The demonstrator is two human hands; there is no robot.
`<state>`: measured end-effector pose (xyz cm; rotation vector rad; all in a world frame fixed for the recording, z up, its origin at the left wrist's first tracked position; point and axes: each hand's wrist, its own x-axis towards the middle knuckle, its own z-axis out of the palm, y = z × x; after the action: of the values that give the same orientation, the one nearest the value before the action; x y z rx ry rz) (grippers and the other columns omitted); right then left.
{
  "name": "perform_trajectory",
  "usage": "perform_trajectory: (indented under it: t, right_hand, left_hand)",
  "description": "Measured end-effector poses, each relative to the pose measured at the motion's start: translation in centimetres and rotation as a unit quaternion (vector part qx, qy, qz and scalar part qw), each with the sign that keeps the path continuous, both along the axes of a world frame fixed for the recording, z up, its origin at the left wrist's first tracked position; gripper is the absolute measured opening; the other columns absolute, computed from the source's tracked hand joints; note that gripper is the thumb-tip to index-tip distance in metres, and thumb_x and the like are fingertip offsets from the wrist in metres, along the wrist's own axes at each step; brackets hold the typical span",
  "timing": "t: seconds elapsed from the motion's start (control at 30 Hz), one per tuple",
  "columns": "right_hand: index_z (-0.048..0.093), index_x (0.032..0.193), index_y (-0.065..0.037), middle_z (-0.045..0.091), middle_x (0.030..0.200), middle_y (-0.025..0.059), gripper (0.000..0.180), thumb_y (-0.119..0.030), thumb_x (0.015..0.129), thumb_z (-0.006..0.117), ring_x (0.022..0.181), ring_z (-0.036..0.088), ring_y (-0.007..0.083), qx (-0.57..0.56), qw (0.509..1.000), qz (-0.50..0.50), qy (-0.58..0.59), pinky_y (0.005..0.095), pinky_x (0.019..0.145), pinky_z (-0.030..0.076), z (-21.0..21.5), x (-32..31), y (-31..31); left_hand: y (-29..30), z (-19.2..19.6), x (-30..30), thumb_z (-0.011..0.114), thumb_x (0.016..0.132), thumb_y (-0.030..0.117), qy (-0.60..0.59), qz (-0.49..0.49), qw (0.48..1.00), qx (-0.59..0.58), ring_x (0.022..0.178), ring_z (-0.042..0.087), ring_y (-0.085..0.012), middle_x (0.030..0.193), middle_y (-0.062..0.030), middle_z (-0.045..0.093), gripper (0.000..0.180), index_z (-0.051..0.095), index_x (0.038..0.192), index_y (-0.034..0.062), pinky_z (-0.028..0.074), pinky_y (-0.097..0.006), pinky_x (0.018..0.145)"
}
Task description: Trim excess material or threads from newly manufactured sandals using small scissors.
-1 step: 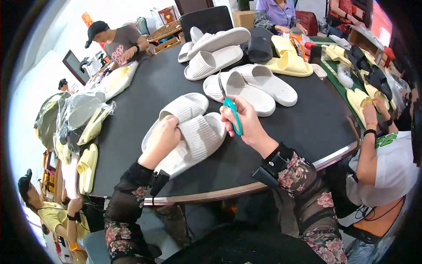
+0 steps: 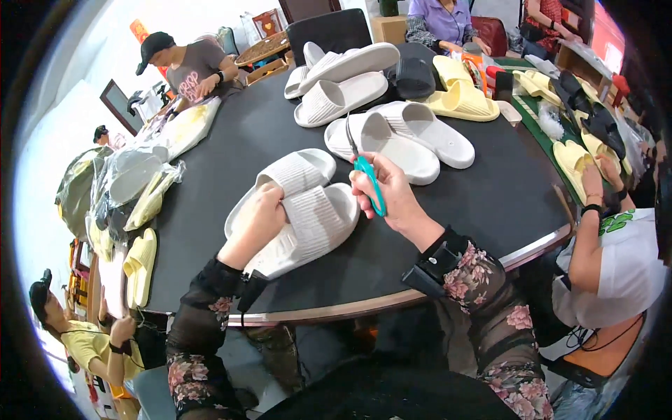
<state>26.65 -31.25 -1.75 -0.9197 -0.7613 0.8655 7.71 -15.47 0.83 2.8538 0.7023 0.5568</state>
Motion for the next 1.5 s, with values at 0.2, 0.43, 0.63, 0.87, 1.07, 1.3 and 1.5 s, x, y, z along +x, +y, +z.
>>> perform_trajectory:
  t: [0.2, 0.43, 0.63, 0.87, 1.07, 1.3, 1.5]
  right_hand:
    - [0.05, 0.115, -0.003, 0.056, 0.072, 0.0023, 0.034, -0.016, 0.085, 0.059, 0.049, 0.05, 0.0041, -0.033, 0.998, 0.04, -0.041, 0.0186, 0.037, 0.039, -0.4, -0.5, 0.0]
    - [0.05, 0.116, -0.002, 0.056, 0.072, 0.0018, 0.036, -0.019, 0.085, 0.061, 0.05, 0.05, 0.0033, -0.05, 0.997, 0.048, -0.041, 0.0181, 0.038, 0.04, -0.8, -0.5, 0.2]
    - [0.049, 0.118, -0.001, 0.055, 0.075, 0.0021, 0.038, -0.019, 0.086, 0.061, 0.051, 0.05, 0.0032, -0.074, 0.993, 0.069, -0.057, 0.0177, 0.038, 0.04, -0.7, -0.6, 0.0]
    - [0.049, 0.118, -0.001, 0.057, 0.075, 0.0023, 0.039, -0.018, 0.085, 0.061, 0.05, 0.051, 0.0031, -0.067, 0.994, 0.077, -0.05, 0.0174, 0.039, 0.04, -0.6, -0.5, -0.3]
    - [0.049, 0.116, -0.001, 0.056, 0.075, 0.0036, 0.034, -0.012, 0.085, 0.058, 0.048, 0.049, 0.0035, -0.052, 0.994, 0.093, -0.023, 0.0172, 0.038, 0.04, 0.7, -1.7, -1.0]
    - [0.043, 0.123, 0.0, 0.056, 0.084, 0.0037, 0.046, -0.004, 0.081, 0.063, 0.067, 0.053, 0.006, -0.106, 0.983, 0.101, -0.114, 0.0208, 0.063, 0.046, 2.3, -8.0, -8.1]
    - [0.043, 0.123, -0.002, 0.054, 0.092, 0.0061, 0.051, -0.005, 0.078, 0.068, 0.08, 0.053, 0.0109, -0.144, 0.937, 0.081, -0.307, 0.0257, 0.073, 0.047, 0.1, -11.1, -12.8]
  left_hand:
    - [1.2, -0.7, -1.6, 0.047, 0.08, 0.003, 0.058, 0.025, 0.997, -0.054, 0.078, 0.062, -0.0331, 0.083, -0.0211, 0.061, 0.028, 0.063, 0.102, 0.0026, 0.048, -0.04, 0.069]
    - [0.8, -1.2, -2.3, 0.044, 0.092, 0.015, -0.108, 0.095, 0.804, -0.577, 0.06, 0.061, -0.0191, 0.076, -0.0102, 0.06, 0.033, 0.05, 0.121, -0.0006, 0.051, -0.03, 0.049]
    - [-1.2, -3.5, -2.1, 0.05, 0.094, 0.028, -0.221, 0.044, 0.751, -0.621, 0.083, 0.061, -0.0186, 0.093, -0.0108, 0.059, 0.05, 0.037, 0.13, -0.0025, 0.053, -0.034, 0.066]
    - [-7.7, -0.5, -4.6, 0.052, 0.089, 0.013, -0.253, 0.066, 0.794, -0.549, 0.089, 0.057, -0.0127, 0.1, -0.012, 0.061, 0.049, 0.034, 0.13, -0.0066, 0.047, -0.026, 0.072]
    - [-10.6, -0.6, -8.5, 0.051, 0.091, 0.009, -0.309, 0.073, 0.777, -0.543, 0.089, 0.056, -0.0116, 0.102, -0.0123, 0.062, 0.045, 0.035, 0.13, -0.0055, 0.046, -0.024, 0.074]
    - [-11.5, -1.5, -11.3, 0.053, 0.092, 0.011, -0.357, 0.083, 0.756, -0.542, 0.095, 0.057, -0.0139, 0.107, -0.0143, 0.061, 0.049, 0.032, 0.133, -0.0052, 0.044, -0.024, 0.081]
    - [-12.0, -1.3, -11.9, 0.053, 0.092, 0.009, -0.424, 0.06, 0.739, -0.52, 0.103, 0.055, -0.0158, 0.111, -0.0156, 0.059, 0.049, 0.032, 0.134, -0.006, 0.042, -0.025, 0.088]
